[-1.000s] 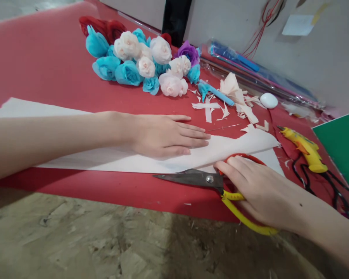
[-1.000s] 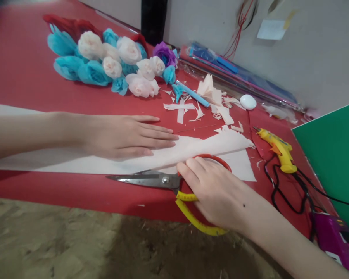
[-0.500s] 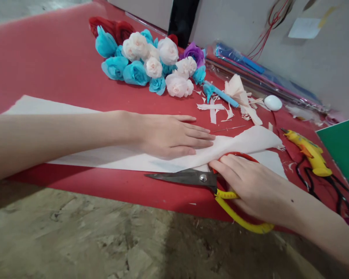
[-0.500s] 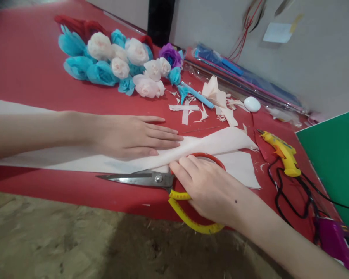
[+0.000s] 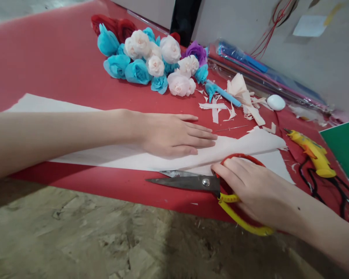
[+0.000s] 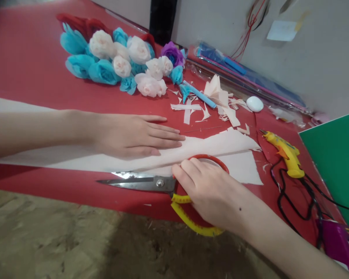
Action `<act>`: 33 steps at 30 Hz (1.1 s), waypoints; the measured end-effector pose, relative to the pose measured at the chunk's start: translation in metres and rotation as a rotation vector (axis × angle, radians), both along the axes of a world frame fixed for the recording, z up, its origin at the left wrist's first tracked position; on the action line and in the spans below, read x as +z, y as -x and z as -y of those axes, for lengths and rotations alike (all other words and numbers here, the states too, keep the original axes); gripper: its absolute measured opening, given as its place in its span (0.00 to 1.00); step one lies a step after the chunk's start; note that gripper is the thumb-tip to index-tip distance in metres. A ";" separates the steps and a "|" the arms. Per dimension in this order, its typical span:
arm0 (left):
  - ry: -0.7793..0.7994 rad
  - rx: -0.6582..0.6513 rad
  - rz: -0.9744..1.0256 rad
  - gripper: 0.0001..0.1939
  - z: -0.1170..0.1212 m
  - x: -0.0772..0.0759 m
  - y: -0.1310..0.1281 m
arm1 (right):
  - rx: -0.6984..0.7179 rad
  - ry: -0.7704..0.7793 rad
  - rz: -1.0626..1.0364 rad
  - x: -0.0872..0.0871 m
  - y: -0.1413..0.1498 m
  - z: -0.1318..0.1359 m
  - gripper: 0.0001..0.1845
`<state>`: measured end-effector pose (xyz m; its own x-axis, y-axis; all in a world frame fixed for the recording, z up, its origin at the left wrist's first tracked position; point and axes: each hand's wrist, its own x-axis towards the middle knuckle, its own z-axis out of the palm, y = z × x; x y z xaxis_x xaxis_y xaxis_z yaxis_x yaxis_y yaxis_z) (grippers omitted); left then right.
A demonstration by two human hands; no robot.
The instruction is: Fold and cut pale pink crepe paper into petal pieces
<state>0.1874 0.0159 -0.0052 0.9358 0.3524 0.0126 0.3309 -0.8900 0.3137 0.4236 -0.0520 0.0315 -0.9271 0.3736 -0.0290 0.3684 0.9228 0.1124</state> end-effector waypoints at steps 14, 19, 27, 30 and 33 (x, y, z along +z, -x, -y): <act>-0.044 -0.014 -0.019 0.26 -0.001 -0.001 0.000 | -0.103 0.066 0.016 0.000 0.001 0.010 0.21; -0.042 -0.012 -0.024 0.26 0.000 -0.001 -0.001 | -0.118 0.045 0.031 -0.001 0.003 0.011 0.23; 0.028 0.005 -0.008 0.26 0.001 0.001 -0.001 | -0.130 0.038 0.035 0.002 0.003 0.013 0.23; 0.042 0.002 0.023 0.26 0.000 0.000 -0.001 | -0.159 0.039 0.041 0.005 -0.004 0.015 0.23; 0.061 0.019 0.032 0.25 0.000 0.001 -0.001 | -0.191 0.023 0.050 0.007 -0.014 0.017 0.22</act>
